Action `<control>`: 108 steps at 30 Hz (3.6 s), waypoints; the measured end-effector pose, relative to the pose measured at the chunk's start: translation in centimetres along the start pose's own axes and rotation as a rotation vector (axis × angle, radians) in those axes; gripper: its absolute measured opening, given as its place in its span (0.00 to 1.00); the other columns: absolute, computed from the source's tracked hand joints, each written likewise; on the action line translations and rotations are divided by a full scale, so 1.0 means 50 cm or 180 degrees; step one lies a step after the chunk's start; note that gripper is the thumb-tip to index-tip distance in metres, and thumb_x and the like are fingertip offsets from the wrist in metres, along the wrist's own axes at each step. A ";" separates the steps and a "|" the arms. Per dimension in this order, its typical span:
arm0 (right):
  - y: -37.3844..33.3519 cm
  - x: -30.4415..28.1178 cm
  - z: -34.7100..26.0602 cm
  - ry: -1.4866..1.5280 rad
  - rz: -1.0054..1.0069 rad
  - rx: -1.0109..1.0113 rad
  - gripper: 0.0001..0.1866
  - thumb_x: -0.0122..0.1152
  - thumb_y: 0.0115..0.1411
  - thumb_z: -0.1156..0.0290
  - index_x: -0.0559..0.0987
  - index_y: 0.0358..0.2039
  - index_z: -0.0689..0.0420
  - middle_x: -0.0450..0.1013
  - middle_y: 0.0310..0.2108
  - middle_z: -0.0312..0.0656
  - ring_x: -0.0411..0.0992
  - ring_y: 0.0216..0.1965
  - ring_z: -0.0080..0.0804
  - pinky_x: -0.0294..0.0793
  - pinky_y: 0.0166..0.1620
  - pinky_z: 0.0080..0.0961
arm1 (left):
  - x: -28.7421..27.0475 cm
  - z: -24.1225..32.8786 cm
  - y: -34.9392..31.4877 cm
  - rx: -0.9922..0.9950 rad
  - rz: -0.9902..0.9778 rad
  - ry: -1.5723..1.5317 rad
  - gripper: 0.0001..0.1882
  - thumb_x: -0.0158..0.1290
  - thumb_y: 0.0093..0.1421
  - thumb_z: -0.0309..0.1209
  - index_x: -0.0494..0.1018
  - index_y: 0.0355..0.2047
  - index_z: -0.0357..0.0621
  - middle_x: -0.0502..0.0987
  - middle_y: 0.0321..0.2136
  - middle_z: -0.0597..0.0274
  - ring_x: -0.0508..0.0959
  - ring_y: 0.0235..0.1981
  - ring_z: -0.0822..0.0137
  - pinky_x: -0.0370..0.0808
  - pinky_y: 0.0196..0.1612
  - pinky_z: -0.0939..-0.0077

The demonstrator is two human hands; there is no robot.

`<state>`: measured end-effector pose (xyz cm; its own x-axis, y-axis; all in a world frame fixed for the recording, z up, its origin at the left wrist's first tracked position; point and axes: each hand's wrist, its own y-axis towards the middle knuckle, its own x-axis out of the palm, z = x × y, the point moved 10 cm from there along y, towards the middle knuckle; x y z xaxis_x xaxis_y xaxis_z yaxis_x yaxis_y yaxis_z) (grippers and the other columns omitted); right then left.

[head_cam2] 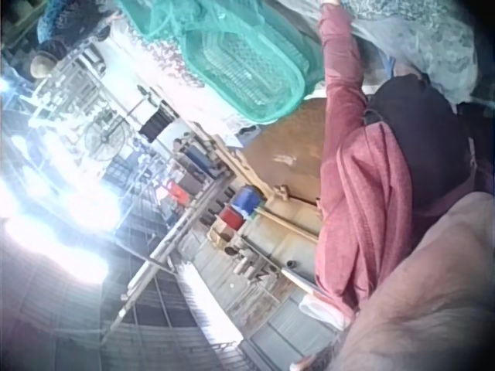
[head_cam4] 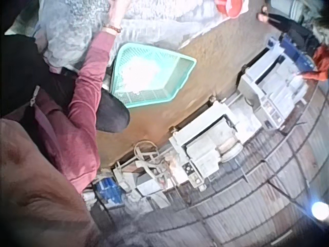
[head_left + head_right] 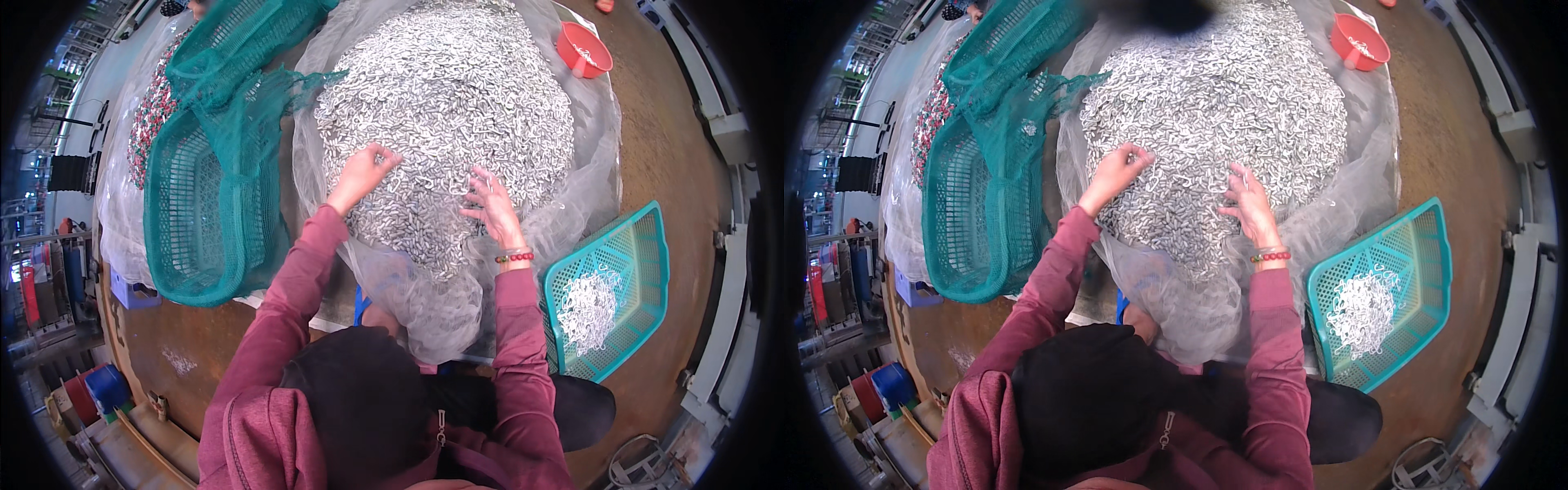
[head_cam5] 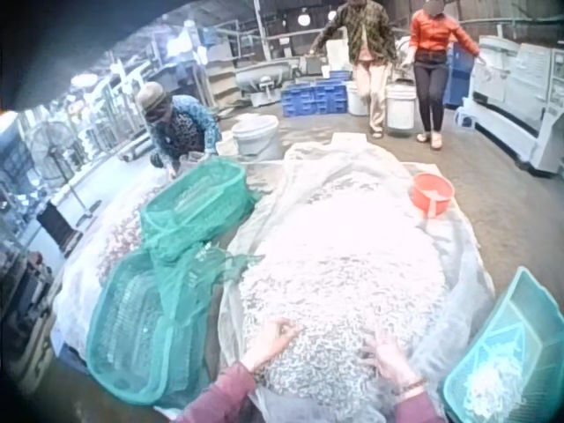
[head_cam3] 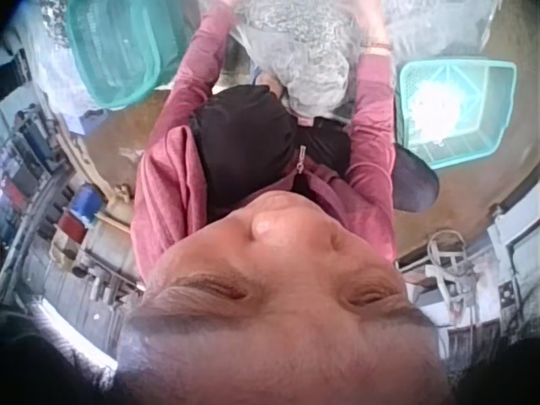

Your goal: The person sits and sorts small silver-colored items from a large pile on a plastic sheet, picking them by hand and placing them into a green basket. Other workers are visible nearby handling similar materials.

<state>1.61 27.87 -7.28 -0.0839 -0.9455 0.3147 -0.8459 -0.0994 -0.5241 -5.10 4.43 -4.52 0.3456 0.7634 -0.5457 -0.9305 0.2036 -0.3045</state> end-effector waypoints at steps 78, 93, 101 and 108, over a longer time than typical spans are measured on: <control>-0.116 0.134 -0.099 0.1759 -0.1074 -0.1101 0.26 0.63 0.57 0.67 0.67 0.54 0.59 0.69 0.27 0.28 0.68 0.26 0.15 0.68 0.23 0.07 | 0.028 0.290 -0.151 0.1430 0.0397 -0.0295 0.08 0.60 0.51 0.30 0.72 0.25 0.41 0.66 0.17 0.68 0.61 0.18 0.77 0.59 0.21 0.79; -0.046 -0.064 -0.008 0.0829 0.0344 -0.0597 0.14 0.57 0.60 0.68 0.74 0.44 0.61 0.72 0.28 0.38 0.71 0.26 0.25 0.72 0.30 0.15 | 0.094 0.052 -0.004 -0.0274 -0.0684 -0.2885 0.10 0.51 0.57 0.33 0.73 0.34 0.38 0.74 0.26 0.59 0.68 0.20 0.72 0.64 0.18 0.81; 0.068 -0.084 0.052 -0.3168 0.1473 -0.0877 0.19 0.68 0.46 0.57 0.76 0.30 0.59 0.77 0.26 0.44 0.75 0.30 0.32 0.72 0.34 0.31 | 0.124 0.098 0.003 0.1340 -0.0061 0.1078 0.12 0.59 0.53 0.35 0.72 0.27 0.37 0.74 0.28 0.52 0.76 0.28 0.58 0.73 0.33 0.64; 0.047 -0.012 0.037 0.0626 -0.0085 -0.0474 0.06 0.59 0.54 0.73 0.70 0.25 0.55 0.68 0.20 0.33 0.66 0.21 0.20 0.61 0.21 0.15 | 0.058 0.159 -0.053 0.0316 -0.1194 -0.3591 0.00 0.45 0.55 0.23 0.66 0.27 0.41 0.72 0.30 0.58 0.69 0.20 0.74 0.65 0.18 0.90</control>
<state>0.64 27.61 -10.19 -0.1492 -0.8630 0.4826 -0.9162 -0.0630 -0.3958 -2.61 10.96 0.90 0.3425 0.7440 0.5737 -0.8167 0.5376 -0.2096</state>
